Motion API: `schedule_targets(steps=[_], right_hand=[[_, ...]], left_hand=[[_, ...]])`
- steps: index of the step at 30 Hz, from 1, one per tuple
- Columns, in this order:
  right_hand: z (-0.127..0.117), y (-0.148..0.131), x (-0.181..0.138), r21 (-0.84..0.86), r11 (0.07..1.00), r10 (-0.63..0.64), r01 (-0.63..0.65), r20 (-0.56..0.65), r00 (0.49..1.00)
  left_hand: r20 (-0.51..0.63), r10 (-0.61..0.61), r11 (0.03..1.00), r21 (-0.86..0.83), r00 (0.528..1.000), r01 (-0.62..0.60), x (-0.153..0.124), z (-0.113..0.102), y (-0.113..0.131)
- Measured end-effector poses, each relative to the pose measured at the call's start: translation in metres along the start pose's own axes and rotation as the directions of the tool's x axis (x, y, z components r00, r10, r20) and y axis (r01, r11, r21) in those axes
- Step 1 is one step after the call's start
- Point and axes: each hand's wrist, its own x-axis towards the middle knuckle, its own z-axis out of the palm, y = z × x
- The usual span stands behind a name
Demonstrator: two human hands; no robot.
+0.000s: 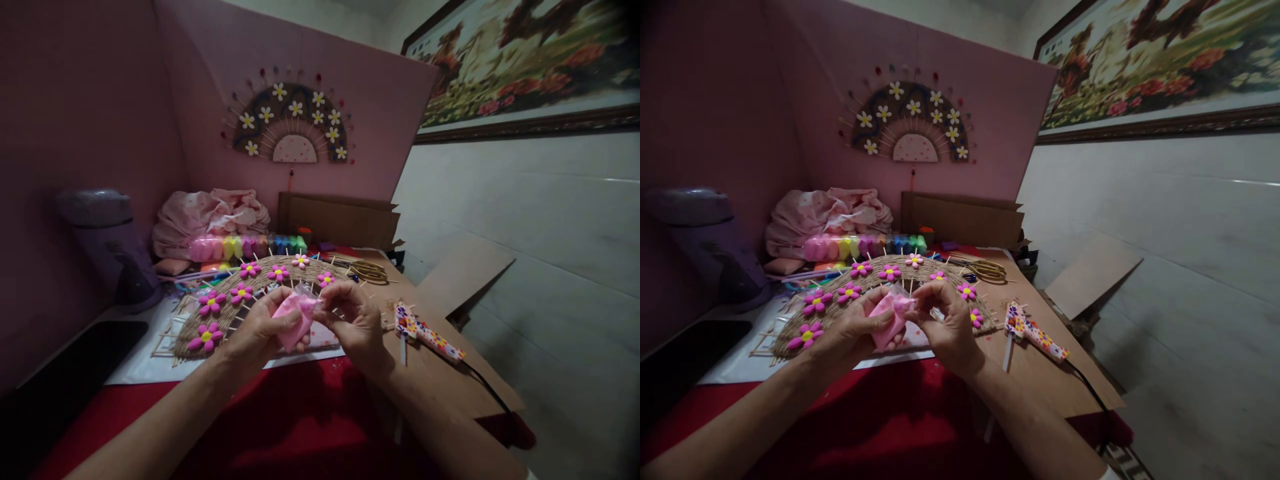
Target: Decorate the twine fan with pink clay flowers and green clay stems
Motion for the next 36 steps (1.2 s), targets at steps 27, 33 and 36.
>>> schedule_targets(steps=[27, 33, 36], right_hand=[[0.002, -0.003, 0.001, -0.241, 0.97, 0.01, -0.022, -0.05, 0.999], [0.005, -0.007, -0.003, -0.419, 0.907, -0.09, 0.044, -0.091, 0.992], [0.004, -0.002, -0.004, -0.32, 0.947, -0.061, 0.031, -0.085, 0.994]], left_hand=[[-0.12, 0.169, 0.951, 0.279, 0.978, -0.13, -0.001, 0.01, -0.001], [-0.125, 0.255, 0.926, 0.316, 0.959, -0.205, 0.0, 0.012, -0.004], [-0.131, 0.296, 0.897, 0.378, 0.946, -0.228, 0.001, 0.011, -0.003]])
